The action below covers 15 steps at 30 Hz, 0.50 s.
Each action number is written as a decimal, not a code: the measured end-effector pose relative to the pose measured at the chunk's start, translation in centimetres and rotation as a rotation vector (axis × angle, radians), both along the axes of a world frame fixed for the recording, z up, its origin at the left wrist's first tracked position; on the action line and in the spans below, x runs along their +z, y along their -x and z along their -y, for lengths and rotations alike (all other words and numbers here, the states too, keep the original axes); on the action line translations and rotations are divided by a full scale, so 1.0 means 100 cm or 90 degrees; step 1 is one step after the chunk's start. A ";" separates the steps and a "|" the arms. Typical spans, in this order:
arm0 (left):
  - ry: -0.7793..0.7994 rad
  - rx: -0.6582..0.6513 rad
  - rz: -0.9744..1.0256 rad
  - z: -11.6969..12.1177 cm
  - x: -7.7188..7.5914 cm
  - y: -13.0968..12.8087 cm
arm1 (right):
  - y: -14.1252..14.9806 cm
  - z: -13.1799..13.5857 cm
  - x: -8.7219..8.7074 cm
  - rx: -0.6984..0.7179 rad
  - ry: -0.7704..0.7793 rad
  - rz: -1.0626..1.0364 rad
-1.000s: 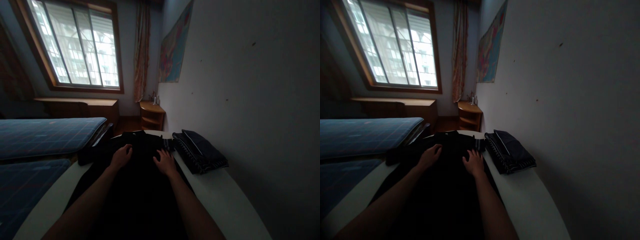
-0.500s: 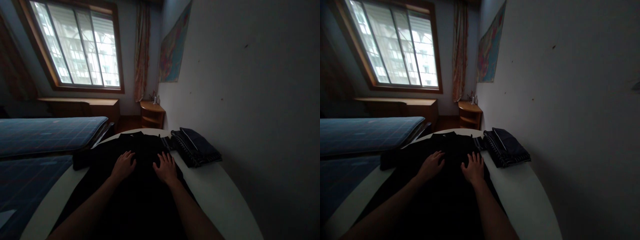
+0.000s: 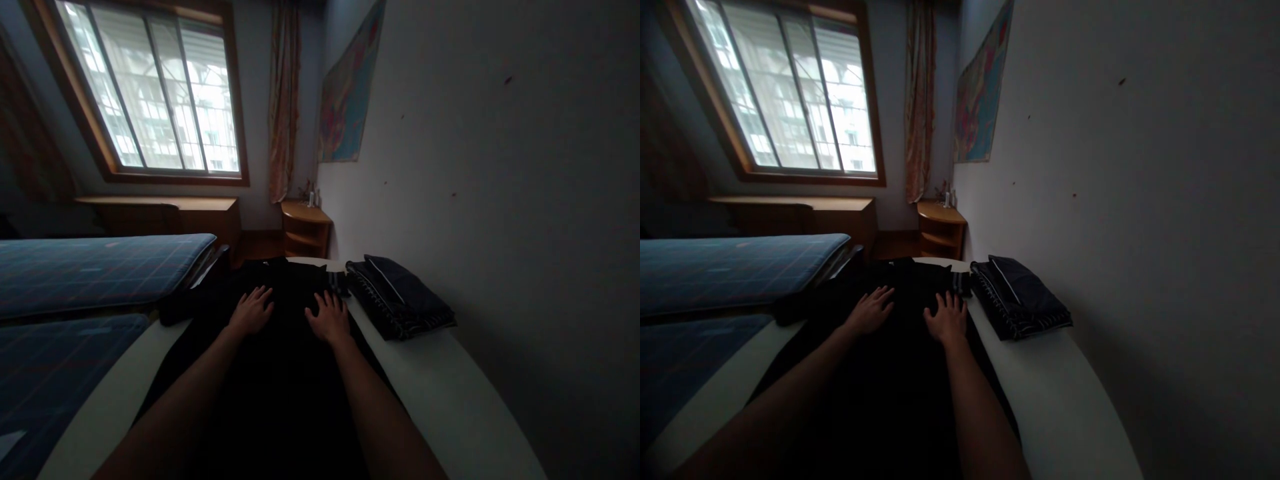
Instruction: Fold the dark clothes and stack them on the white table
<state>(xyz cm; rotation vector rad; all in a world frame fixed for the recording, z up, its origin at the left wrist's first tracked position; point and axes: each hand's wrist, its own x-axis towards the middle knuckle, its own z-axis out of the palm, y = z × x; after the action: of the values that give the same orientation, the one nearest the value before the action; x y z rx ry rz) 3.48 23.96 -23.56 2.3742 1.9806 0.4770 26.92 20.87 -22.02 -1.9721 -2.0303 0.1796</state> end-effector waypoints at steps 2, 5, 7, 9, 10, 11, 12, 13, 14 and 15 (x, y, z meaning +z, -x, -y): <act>-0.018 0.003 0.014 -0.003 0.002 0.000 | 0.000 -0.004 0.000 0.009 -0.017 -0.021; -0.057 -0.008 0.037 0.001 0.007 0.000 | -0.002 -0.005 0.000 0.025 -0.065 -0.054; -0.075 -0.018 0.047 0.008 0.009 0.001 | -0.005 -0.002 -0.001 0.037 -0.106 -0.069; -0.082 -0.028 0.052 0.016 0.009 0.000 | -0.007 0.004 -0.003 0.051 -0.122 -0.075; -0.081 -0.033 0.052 0.021 0.009 0.000 | -0.007 0.008 -0.004 0.054 -0.121 -0.076; -0.080 -0.039 0.051 0.026 0.008 -0.001 | -0.008 0.013 -0.005 0.055 -0.115 -0.077; -0.078 -0.044 0.049 0.032 0.006 -0.001 | -0.008 0.018 -0.006 0.053 -0.109 -0.077; -0.074 -0.048 0.047 0.038 0.004 -0.002 | -0.007 0.024 -0.007 0.049 -0.103 -0.076; -0.069 -0.050 0.043 0.045 0.002 -0.003 | -0.007 0.031 -0.008 0.043 -0.098 -0.075; -0.063 -0.052 0.038 0.051 0.000 -0.003 | -0.006 0.038 -0.008 0.036 -0.093 -0.072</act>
<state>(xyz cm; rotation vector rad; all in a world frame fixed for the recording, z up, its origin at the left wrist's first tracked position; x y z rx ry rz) 3.83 18.85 -23.58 2.4553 1.8697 0.6492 27.51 17.08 -22.85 -1.7782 -1.9692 0.1484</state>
